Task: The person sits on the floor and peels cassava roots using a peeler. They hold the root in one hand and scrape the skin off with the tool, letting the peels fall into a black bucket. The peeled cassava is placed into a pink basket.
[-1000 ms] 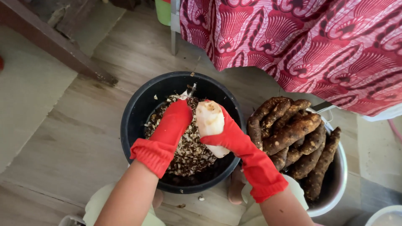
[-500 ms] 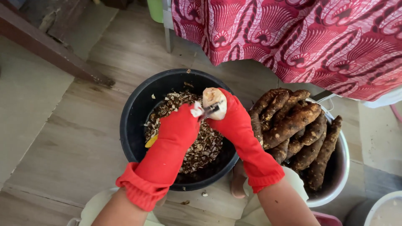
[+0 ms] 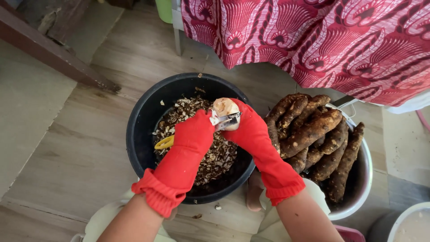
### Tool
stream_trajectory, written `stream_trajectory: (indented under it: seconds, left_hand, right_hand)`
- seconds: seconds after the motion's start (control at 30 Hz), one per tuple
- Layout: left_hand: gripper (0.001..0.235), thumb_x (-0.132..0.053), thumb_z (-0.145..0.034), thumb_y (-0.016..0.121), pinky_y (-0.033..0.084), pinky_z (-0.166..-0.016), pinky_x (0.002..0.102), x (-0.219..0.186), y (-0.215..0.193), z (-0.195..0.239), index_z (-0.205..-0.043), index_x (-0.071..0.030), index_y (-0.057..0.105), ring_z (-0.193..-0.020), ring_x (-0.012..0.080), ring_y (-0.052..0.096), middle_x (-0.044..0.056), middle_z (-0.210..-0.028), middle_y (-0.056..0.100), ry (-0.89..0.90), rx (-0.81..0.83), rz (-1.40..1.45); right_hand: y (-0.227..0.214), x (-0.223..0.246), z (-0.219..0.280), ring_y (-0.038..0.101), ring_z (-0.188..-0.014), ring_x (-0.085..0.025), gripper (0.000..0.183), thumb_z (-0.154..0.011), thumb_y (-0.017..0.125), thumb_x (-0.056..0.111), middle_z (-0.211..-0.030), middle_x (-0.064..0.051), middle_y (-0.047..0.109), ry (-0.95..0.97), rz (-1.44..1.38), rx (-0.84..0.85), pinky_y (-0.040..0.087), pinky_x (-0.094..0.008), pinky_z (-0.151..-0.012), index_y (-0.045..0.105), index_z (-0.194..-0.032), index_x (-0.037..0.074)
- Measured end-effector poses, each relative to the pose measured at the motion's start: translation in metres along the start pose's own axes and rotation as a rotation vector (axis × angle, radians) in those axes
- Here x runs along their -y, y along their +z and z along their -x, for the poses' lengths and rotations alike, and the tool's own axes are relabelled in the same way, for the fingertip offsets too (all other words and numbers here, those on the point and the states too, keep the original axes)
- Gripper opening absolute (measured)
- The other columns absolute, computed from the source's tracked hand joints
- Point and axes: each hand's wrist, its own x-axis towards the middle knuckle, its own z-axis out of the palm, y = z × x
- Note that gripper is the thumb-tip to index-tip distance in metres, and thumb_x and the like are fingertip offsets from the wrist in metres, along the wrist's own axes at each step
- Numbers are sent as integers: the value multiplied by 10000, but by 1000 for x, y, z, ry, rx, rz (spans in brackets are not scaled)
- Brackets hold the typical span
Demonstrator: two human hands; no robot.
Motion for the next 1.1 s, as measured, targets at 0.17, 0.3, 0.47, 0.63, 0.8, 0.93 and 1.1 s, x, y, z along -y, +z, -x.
stream_trajectory:
  seconds: [0.17,0.3,0.47,0.63,0.8,0.93,1.1]
  left_hand:
    - [382,-477,-1017,376,539,-832,519,12,39,-36,-1102,-176,596,-902,355,752,112,-902,755,-186,14,50]
    - [399,-358,-1030,382,502,-963,548,-16,40,-49,-1123,-113,683,-1071,422,723,225,-1065,770,-373,128,238]
    - [462,-194,-1068,342,381,-1146,279,13,145,-105,-1436,-29,566,-1296,253,614,201,-1323,698,-910,281,273]
    - [682,-735,-884,291,427,-1063,514,34,110,-90,-1383,-346,543,-1240,366,647,110,-1375,663,-423,215,151]
    - [701,-770,-865,347,508,-941,589,63,126,-102,-1413,-380,545,-1181,428,672,129,-1362,665,-204,205,-57]
    - [685,-742,-887,405,526,-953,574,76,145,-101,-1469,-393,501,-1218,355,658,72,-1362,662,-253,191,83]
    - [828,-674,-888,578,468,-1087,452,33,94,-94,-1555,-191,496,-1397,315,542,147,-1542,533,-603,339,541]
  right_hand:
    - [12,-12,4,722,-1031,-189,868,-397,1000,386,-1071,81,741,228,79,73,607,-342,-873,664,-1197,387]
    - [7,-1,-1,711,-1018,-151,867,-436,972,464,-1077,124,710,280,291,133,617,-334,-840,618,-1226,420]
    - [14,-1,4,729,-994,-183,825,-475,972,435,-1076,93,725,283,397,183,629,-382,-821,643,-1224,326]
    - [23,-34,12,727,-1033,-209,892,-485,945,290,-1088,39,748,142,-2,230,596,-385,-874,623,-1316,331]
    - [26,-37,13,716,-1097,-241,897,-526,900,196,-1118,-30,762,7,-218,248,553,-382,-950,613,-1373,267]
    - [33,-34,14,707,-1052,-221,928,-528,917,265,-1124,-6,727,-55,74,122,580,-362,-905,580,-1392,287]
    - [34,-12,18,682,-1008,-253,965,-510,883,359,-1102,22,663,-42,392,55,581,-392,-884,519,-1404,390]
